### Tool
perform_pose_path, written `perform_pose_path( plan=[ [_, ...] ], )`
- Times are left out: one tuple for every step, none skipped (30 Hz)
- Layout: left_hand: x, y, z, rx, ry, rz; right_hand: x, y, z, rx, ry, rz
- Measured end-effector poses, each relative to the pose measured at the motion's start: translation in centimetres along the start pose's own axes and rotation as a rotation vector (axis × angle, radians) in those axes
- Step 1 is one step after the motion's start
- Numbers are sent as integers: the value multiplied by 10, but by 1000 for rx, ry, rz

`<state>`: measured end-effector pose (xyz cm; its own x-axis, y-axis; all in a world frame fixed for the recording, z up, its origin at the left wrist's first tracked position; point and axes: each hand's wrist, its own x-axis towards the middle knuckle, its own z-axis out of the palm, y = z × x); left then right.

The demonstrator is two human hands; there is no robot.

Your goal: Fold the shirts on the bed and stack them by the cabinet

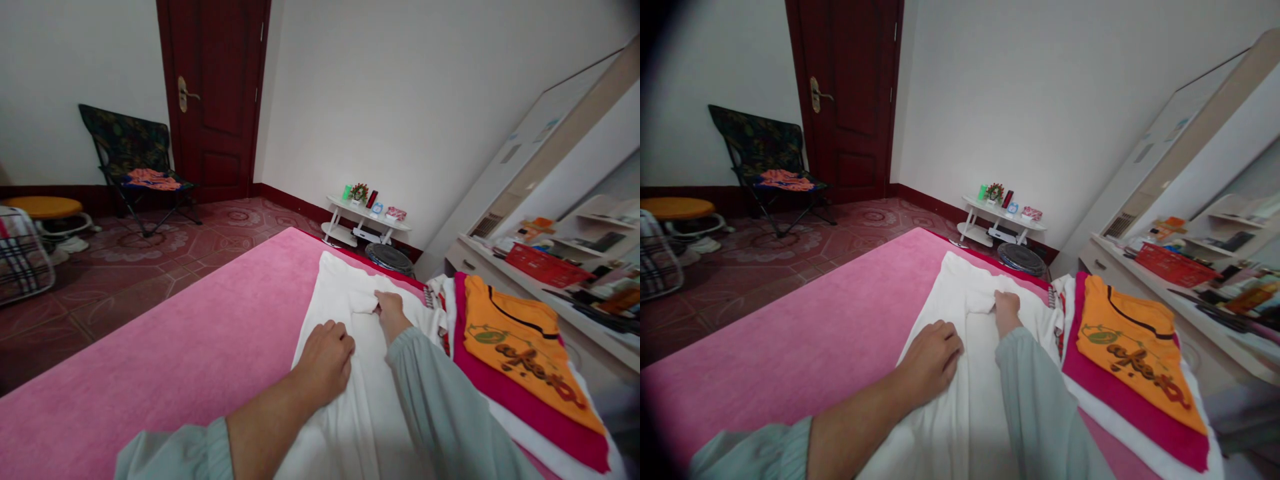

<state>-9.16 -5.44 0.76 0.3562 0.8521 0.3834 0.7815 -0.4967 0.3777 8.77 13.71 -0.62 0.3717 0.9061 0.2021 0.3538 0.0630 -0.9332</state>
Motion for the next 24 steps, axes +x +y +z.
perform_pose_path(
  plan=[
    [0,0,0,-3,1,1,0,2,-2,49,-8,67],
    [0,0,1,-5,2,2,-1,2,-3,94,-23,129],
    [0,-1,1,-8,4,2,-3,1,-5,132,-46,178],
    [1,-1,1,-11,8,3,-6,0,-8,169,-72,213],
    [1,-1,2,-15,13,5,-10,-2,-11,198,-100,238],
    [1,-2,2,-22,18,6,-14,-5,-14,228,-139,256],
    [1,-2,2,-30,23,8,-19,-8,-19,264,-186,275],
    [2,-3,2,-38,27,9,-25,-12,-24,301,-233,298],
    [2,-3,2,-50,31,10,-32,-15,-30,338,-275,323],
    [2,-3,2,-61,34,10,-39,-19,-37,372,-313,347],
    [2,-4,2,-73,38,11,-47,-23,-43,402,-345,366],
    [2,-5,2,-85,43,11,-56,-26,-50,419,-370,378],
    [1,-6,2,-100,48,12,-65,-28,-57,419,-386,383],
    [1,-7,3,-118,52,12,-75,-30,-64,409,-399,380],
    [1,-8,3,-140,55,12,-85,-31,-71,388,-403,376],
    [2,-10,5,-168,60,11,-96,-32,-77,355,-399,368],
    [2,-12,6,-203,68,9,-108,-32,-83,311,-391,352],
    [3,-15,8,-244,77,2,-120,-32,-89,257,-383,325],
    [4,-18,10,-292,89,-12,-132,-32,-94,199,-383,282],
    [5,-20,13,-347,105,-33,-146,-32,-100,138,-395,225],
    [6,-23,16,-405,118,-60,-160,-33,-105,74,-413,162],
    [7,-25,18,-458,130,-88,-175,-35,-109,13,-432,95],
    [7,-28,20,-500,138,-113,-191,-38,-114,-41,-453,25],
    [8,-29,21,-529,145,-134,-208,-43,-118,-85,-474,-47]
  ],
)
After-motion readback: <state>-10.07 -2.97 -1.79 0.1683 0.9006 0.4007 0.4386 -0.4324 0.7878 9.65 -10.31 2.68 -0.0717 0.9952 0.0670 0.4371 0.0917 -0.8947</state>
